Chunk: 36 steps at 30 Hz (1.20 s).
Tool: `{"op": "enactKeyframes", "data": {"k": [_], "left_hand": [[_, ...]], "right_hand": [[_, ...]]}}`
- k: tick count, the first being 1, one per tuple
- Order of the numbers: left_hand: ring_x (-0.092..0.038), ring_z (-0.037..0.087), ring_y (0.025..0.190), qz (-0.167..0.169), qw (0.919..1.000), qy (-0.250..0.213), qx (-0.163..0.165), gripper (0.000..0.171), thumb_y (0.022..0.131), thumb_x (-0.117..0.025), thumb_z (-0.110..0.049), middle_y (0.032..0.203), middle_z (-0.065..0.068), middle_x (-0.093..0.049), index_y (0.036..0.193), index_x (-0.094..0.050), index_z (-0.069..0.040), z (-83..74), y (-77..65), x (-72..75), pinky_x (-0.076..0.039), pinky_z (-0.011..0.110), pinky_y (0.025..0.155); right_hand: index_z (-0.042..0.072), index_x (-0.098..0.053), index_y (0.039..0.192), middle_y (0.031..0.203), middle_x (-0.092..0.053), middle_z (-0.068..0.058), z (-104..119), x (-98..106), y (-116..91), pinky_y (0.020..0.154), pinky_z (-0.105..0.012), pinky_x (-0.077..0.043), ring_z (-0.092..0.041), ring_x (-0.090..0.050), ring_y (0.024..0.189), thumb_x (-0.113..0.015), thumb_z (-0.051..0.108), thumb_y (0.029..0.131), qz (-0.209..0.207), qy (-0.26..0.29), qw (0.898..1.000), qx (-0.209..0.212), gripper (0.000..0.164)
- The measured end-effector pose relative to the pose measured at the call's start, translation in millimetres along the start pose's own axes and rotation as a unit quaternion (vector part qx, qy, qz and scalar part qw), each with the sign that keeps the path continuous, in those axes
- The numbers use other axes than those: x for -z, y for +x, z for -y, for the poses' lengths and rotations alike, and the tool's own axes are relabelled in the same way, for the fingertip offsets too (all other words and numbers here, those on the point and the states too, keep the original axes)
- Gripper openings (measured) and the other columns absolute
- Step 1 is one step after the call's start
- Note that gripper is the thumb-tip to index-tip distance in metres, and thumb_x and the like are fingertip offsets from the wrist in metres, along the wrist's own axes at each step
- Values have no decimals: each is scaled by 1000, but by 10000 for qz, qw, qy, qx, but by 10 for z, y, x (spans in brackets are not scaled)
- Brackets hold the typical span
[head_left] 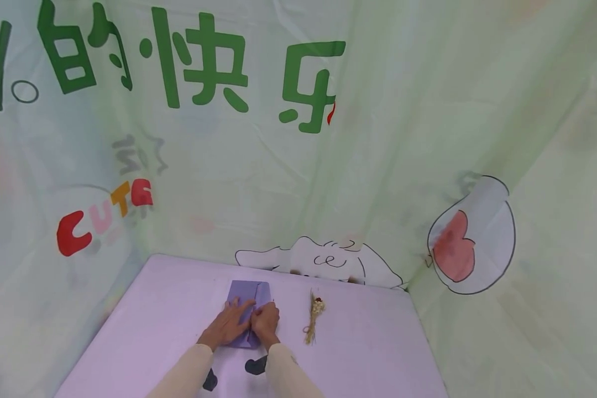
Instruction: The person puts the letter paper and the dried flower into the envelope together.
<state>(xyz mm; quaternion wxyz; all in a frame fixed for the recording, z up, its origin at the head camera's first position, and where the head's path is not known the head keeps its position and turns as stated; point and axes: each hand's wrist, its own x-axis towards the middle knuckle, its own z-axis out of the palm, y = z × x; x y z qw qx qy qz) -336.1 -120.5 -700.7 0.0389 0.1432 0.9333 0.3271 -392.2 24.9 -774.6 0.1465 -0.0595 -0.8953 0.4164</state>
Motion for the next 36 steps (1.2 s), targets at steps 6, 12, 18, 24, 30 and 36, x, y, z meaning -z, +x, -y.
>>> {"op": "enactKeyframes", "data": {"k": [6, 12, 18, 24, 30, 36], "left_hand": [[-38, 74, 147, 57, 9998, 181, 44, 53, 104, -66, -28, 164, 44, -39, 155, -55, -18, -91, 25, -44, -44, 80, 113], [-38, 77, 144, -40, 9998, -62, -179, 55, 105, -64, -36, 162, 47, -39, 156, -53, -20, -61, 35, -107, -43, 85, 106], [-44, 80, 134, -243, 9988, 167, -394, 54, 108, -60, -36, 157, 50, -40, 159, -51, -24, 117, 80, -152, -49, 83, 99], [-39, 78, 142, -13, 9996, 271, 32, 56, 103, -67, -23, 161, 48, -38, 157, -55, -11, -76, 1, 55, -45, 81, 109], [-55, 69, 127, -646, 9963, 318, -471, 56, 97, -71, -27, 150, 47, -48, 151, -59, -16, 192, 97, -191, -50, 84, 91], [-55, 69, 121, -799, 9934, 257, -787, 57, 101, -64, -36, 148, 48, -47, 156, -55, -25, 410, 208, -380, -56, 75, 86]], "right_hand": [[4, -75, 60, 59, -70, -8, 35, 145, -18, 52, -34, -54, -19, -62, 53, -74, -1, 76, 43, 276, 9991, 317, 17], [3, -77, 61, 48, -66, -4, 22, 247, -20, 46, -29, -52, -14, -60, 38, -69, -6, 77, 415, 574, 9973, 218, 20], [6, -83, 69, 52, -69, 3, -233, 134, 109, 43, -20, -47, 1, -56, 42, -78, -2, 78, 410, 482, 9940, 889, 13], [3, -84, 84, 66, -74, 0, -325, 408, 260, 54, -22, -49, -2, -62, 57, -86, 6, 82, -347, 804, 9891, 1181, 5], [-4, -83, 107, 81, -73, -10, 52, 1159, 167, 70, -38, -54, -20, -64, 74, -91, 4, 83, -1041, 557, 9930, 57, 26], [-3, -82, 112, 93, -75, -16, -100, 1495, 240, 85, -48, -55, -27, -66, 88, -95, 5, 79, -1490, 427, 9860, -614, 36]]}}
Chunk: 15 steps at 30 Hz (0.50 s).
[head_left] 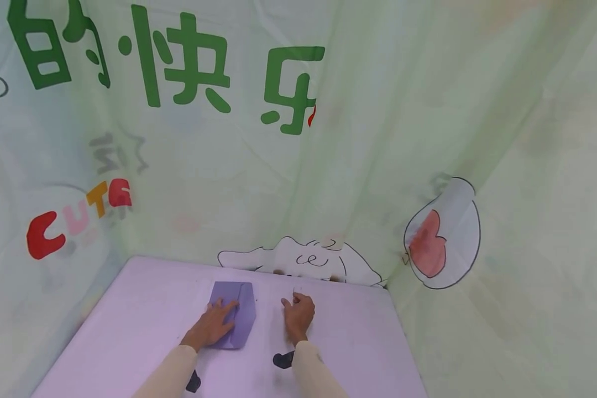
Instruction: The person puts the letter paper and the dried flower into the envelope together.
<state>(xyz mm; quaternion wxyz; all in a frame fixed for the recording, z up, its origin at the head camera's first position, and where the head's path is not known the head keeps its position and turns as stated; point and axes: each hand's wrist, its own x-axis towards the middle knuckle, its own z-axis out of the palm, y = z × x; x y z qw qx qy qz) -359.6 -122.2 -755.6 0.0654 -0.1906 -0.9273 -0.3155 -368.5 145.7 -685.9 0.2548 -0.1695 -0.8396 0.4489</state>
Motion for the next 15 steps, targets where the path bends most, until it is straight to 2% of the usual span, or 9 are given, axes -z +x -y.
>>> {"op": "enactKeyframes", "data": {"k": [4, 7, 12, 15], "left_hand": [[-56, 68, 116, -119, 9998, 43, -133, 56, 100, -64, -36, 144, 49, -49, 155, -55, -25, -25, -38, 61, -57, 72, 84], [-55, 69, 117, -97, 9999, -5, -91, 56, 100, -66, -36, 145, 50, -48, 154, -55, -26, -60, -45, 110, -56, 72, 86], [-56, 66, 119, -36, 10000, 85, -18, 55, 98, -66, -35, 146, 48, -49, 151, -58, -24, -159, -66, 167, -54, 77, 83], [-57, 66, 116, -24, 10000, 45, -65, 55, 96, -68, -32, 143, 49, -50, 149, -59, -21, -217, -78, 192, -53, 78, 81]], "right_hand": [[-4, -81, 111, 100, -76, -18, -103, 92, 36, 91, -54, -57, -34, -72, 96, -96, 9, 79, -121, -45, 9995, -278, 38], [-5, -79, 110, 103, -77, -22, -157, 143, 14, 93, -58, -58, -39, -73, 99, -95, 12, 81, -192, -56, 9981, -587, 37], [-6, -75, 98, 92, -75, -22, -280, 198, -78, 85, -59, -56, -38, -71, 86, -90, 13, 84, -163, -445, 9941, -974, 28], [-7, -76, 90, 82, -74, -20, -333, 219, -117, 80, -59, -57, -36, -70, 77, -85, 9, 88, -110, -584, 9937, -946, 19]]}}
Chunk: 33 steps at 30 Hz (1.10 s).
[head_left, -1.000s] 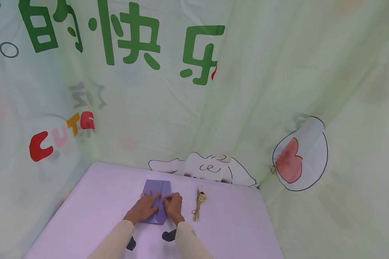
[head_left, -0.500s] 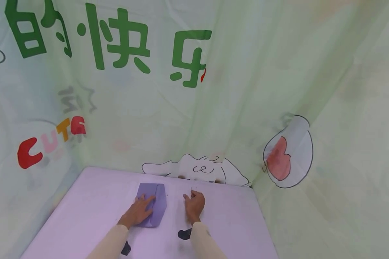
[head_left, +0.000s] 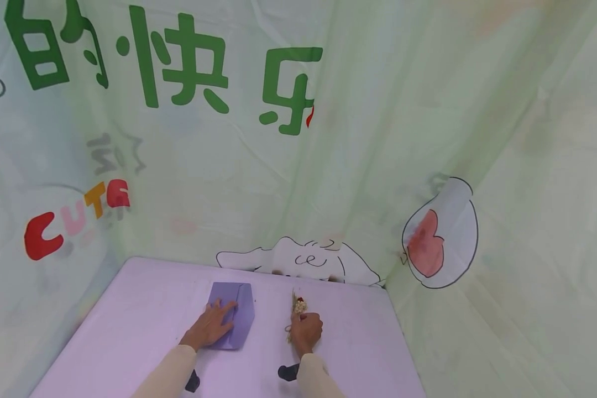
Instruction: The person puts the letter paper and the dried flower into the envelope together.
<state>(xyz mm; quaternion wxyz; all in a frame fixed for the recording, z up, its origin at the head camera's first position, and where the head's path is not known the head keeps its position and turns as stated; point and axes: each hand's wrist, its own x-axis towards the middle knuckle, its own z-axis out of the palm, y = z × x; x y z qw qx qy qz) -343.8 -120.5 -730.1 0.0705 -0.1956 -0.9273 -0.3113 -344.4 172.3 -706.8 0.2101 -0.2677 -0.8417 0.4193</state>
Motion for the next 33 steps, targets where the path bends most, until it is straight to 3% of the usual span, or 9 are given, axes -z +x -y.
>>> {"op": "enactKeyframes", "data": {"k": [5, 10, 13, 20, 23, 27, 30, 31, 33], "left_hand": [[-58, 65, 110, -135, 9998, -86, -115, 54, 94, -70, -27, 139, 51, -51, 146, -60, -15, -8, -9, 1, -53, 77, 78], [-58, 62, 112, 64, 10000, 10, 9, 55, 99, -66, -35, 143, 47, -50, 152, -56, -25, 113, 25, -93, -56, 72, 79], [-58, 61, 108, 22, 10000, -70, -27, 55, 98, -66, -34, 142, 47, -49, 152, -57, -26, 131, 24, -100, -55, 72, 77], [-57, 59, 103, 57, 9999, -134, -38, 55, 96, -68, -30, 140, 47, -50, 149, -58, -20, -18, -18, 23, -53, 74, 72], [-54, 57, 100, 76, 9997, -230, -79, 55, 99, -65, -28, 138, 48, -49, 152, -55, -19, -42, -38, 61, -54, 71, 73], [-56, 49, 96, -55, 9994, 268, -219, 53, 101, -64, -31, 134, 43, -53, 153, -54, -23, 14, -26, 26, -54, 64, 67], [-58, 50, 98, -109, 9992, 329, -214, 54, 100, -67, -33, 134, 44, -54, 151, -56, -25, 65, 0, -6, -54, 65, 68], [-59, 54, 101, -98, 9997, 156, -169, 54, 99, -69, -32, 136, 46, -53, 151, -57, -24, 67, 9, -3, -55, 67, 71], [-61, 53, 105, -126, 9992, 313, -190, 54, 98, -69, -37, 138, 43, -55, 150, -57, -26, 139, 46, -79, -56, 66, 70]], "right_hand": [[-7, -80, 87, 78, -76, -19, -33, -28, 12, 80, -58, -60, -35, -73, 75, -82, 4, 89, 49, 54, 9998, 164, 11], [-7, -79, 89, 80, -75, -19, -47, -62, 38, 81, -57, -61, -34, -72, 76, -83, 4, 90, 88, 46, 9999, -16, 11], [-7, -78, 90, 81, -76, -19, -58, -76, 43, 80, -55, -62, -33, -73, 77, -83, 4, 90, 142, 30, 9998, -99, 12], [-7, -77, 90, 83, -74, -21, -32, -50, 10, 79, -54, -63, -34, -72, 77, -83, 2, 90, 151, 43, 9997, -209, 11], [-8, -79, 91, 86, -76, -22, 14, -55, 7, 82, -55, -63, -35, -73, 79, -81, 2, 91, 142, 58, 9996, -241, 10], [-9, -81, 95, 91, -78, -25, 131, -79, 11, 86, -58, -63, -39, -76, 85, -79, 2, 92, 144, 259, 9995, -141, 12], [-8, -82, 96, 92, -79, -24, 238, -127, 2, 87, -58, -63, -40, -77, 88, -80, 2, 91, 183, 427, 9989, -36, 11], [-7, -83, 95, 92, -80, -23, 271, -148, -6, 87, -57, -63, -39, -78, 88, -81, 2, 90, 201, 479, 9986, 10, 11], [-6, -84, 92, 87, -80, -21, 326, -198, -28, 84, -56, -63, -38, -78, 85, -83, 1, 86, 175, 580, 9980, 174, 9]]}}
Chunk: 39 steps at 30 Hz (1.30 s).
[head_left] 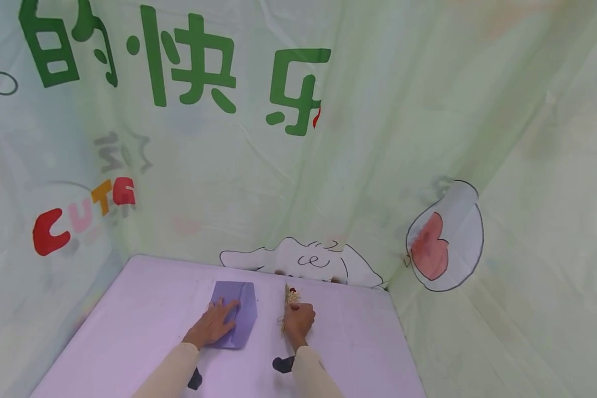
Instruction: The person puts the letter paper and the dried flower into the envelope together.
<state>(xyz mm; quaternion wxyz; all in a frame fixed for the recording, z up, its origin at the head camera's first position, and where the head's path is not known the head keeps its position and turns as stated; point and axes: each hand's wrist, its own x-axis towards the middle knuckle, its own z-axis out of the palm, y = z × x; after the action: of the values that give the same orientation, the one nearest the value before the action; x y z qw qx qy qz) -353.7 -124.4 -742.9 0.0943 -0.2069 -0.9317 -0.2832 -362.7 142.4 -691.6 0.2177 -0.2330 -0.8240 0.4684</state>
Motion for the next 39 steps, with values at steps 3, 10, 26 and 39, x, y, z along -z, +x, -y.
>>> {"op": "enactKeyframes", "data": {"k": [3, 10, 26, 39], "left_hand": [[-59, 61, 115, 67, 9996, -245, 95, 55, 99, -69, -37, 143, 46, -52, 152, -57, -27, 57, 12, -59, -55, 72, 77], [-44, 77, 138, 618, 9944, -652, 549, 54, 106, -65, -34, 156, 50, -41, 157, -55, -22, -28, 39, 33, -49, 80, 102], [-32, 76, 149, 990, 9886, -575, 977, 56, 106, -65, -33, 164, 48, -35, 158, -52, -18, -342, -23, 336, -35, 86, 114], [-27, 65, 158, 813, 9899, -922, 705, 62, 110, -51, -56, 167, 44, -33, 167, -42, -32, -6, 4, 118, -30, 78, 123]], "right_hand": [[-3, -85, 86, 79, -80, -16, 65, -144, -69, 76, -50, -62, -31, -76, 77, -86, 2, 83, 71, 124, 9995, 282, 6], [2, -85, 84, 68, -74, -4, 254, -467, -366, 58, -29, -51, -9, -62, 60, -87, 6, 87, 707, 254, 9930, 914, 6], [16, -79, 69, 67, -69, 6, -377, -1193, -458, 59, -33, -53, -11, -62, 61, -91, 18, 78, 808, -866, 9803, 1580, 15], [11, -78, 66, 63, -69, 1, -173, -1327, -626, 54, -36, -52, -19, -67, 59, -82, 6, 77, 1015, -403, 9733, 2016, 13]]}}
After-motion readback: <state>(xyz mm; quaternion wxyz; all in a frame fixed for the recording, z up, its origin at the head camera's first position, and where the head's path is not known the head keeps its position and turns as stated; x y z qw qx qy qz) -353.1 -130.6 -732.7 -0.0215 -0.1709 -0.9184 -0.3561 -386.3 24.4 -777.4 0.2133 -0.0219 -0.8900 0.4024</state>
